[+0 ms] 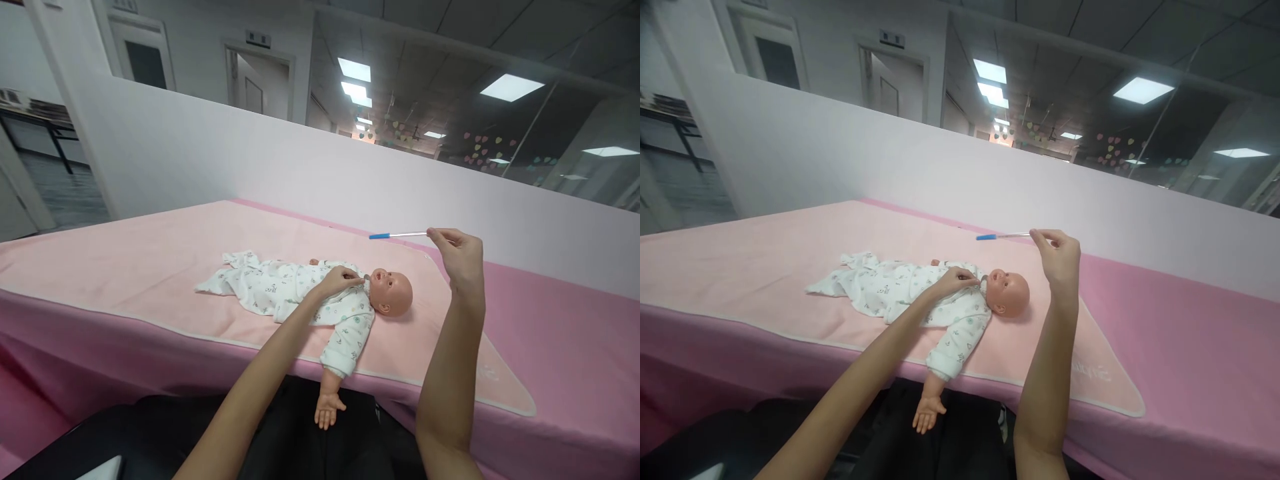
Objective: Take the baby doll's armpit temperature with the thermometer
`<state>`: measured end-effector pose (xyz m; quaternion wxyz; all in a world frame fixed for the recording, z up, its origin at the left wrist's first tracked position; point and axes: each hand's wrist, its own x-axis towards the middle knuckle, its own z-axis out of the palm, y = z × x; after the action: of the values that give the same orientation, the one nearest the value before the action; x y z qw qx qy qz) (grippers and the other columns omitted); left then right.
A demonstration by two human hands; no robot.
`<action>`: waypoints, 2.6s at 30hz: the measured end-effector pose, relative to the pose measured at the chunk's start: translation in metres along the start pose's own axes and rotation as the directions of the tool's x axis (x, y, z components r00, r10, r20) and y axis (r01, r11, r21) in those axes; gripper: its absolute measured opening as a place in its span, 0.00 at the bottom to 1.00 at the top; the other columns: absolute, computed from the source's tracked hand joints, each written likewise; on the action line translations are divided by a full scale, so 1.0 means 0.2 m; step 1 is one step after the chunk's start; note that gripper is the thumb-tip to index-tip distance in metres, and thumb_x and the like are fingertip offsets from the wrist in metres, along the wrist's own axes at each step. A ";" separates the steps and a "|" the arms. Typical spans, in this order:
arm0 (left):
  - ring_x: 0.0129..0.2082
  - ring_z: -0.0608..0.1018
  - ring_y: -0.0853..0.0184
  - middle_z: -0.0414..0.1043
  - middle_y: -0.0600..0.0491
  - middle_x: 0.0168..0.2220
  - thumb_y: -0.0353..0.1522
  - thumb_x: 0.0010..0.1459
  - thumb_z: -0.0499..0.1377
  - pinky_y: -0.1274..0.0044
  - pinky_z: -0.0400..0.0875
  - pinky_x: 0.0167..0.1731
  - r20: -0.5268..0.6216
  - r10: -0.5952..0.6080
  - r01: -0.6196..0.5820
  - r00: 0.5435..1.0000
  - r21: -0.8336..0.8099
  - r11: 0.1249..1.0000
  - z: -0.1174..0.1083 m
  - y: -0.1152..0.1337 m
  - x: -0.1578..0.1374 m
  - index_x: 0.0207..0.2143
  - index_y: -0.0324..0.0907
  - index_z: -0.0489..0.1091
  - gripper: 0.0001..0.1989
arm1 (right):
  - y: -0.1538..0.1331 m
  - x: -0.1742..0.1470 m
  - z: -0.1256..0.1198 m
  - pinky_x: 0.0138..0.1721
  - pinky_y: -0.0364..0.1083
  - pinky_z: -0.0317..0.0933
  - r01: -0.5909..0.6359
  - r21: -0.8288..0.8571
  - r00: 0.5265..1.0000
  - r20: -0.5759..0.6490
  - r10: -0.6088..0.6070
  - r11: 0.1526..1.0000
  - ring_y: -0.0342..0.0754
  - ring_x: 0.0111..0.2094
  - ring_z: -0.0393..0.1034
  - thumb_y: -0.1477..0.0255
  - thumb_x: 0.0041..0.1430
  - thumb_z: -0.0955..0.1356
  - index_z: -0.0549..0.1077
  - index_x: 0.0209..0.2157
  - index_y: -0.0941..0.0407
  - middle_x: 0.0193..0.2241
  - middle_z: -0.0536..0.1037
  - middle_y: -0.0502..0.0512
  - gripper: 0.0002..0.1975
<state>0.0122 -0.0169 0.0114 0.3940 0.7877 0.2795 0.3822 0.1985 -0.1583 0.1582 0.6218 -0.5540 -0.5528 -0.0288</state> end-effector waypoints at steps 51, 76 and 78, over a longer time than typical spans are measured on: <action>0.17 0.62 0.77 0.65 0.58 0.18 0.31 0.42 0.58 0.82 0.57 0.19 -0.260 -0.096 0.016 0.961 -0.294 0.956 -0.04 -0.03 0.00 0.27 0.36 0.72 0.08 | 0.40 -0.57 0.78 0.25 0.43 0.58 0.327 -0.490 0.905 0.410 -0.117 0.808 0.47 0.28 0.67 0.79 0.52 0.58 0.69 0.37 0.59 0.31 0.73 0.58 0.13; 0.23 0.69 0.73 0.74 0.52 0.26 0.35 0.39 0.66 0.81 0.62 0.24 0.102 0.004 0.008 0.995 -0.120 0.993 -0.09 0.02 -0.06 0.37 0.35 0.74 0.20 | 0.47 -0.62 0.78 0.34 0.44 0.61 0.108 0.044 0.993 0.039 -0.110 0.993 0.44 0.29 0.62 0.76 0.53 0.60 0.67 0.38 0.56 0.33 0.69 0.54 0.11; 0.25 0.70 0.72 0.74 0.50 0.28 0.36 0.40 0.66 0.81 0.63 0.25 0.115 -0.005 0.018 0.993 -0.115 0.993 -0.10 0.01 -0.06 0.38 0.35 0.74 0.21 | 0.48 -0.62 0.78 0.32 0.44 0.60 0.084 0.054 0.996 0.029 -0.085 0.995 0.43 0.27 0.62 0.76 0.52 0.61 0.67 0.38 0.57 0.32 0.70 0.53 0.10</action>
<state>-0.0094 -0.0182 0.0159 0.4567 0.7825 0.2383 0.3498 0.1096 -0.0801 -0.0291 0.6257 -0.5139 -0.5860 -0.0316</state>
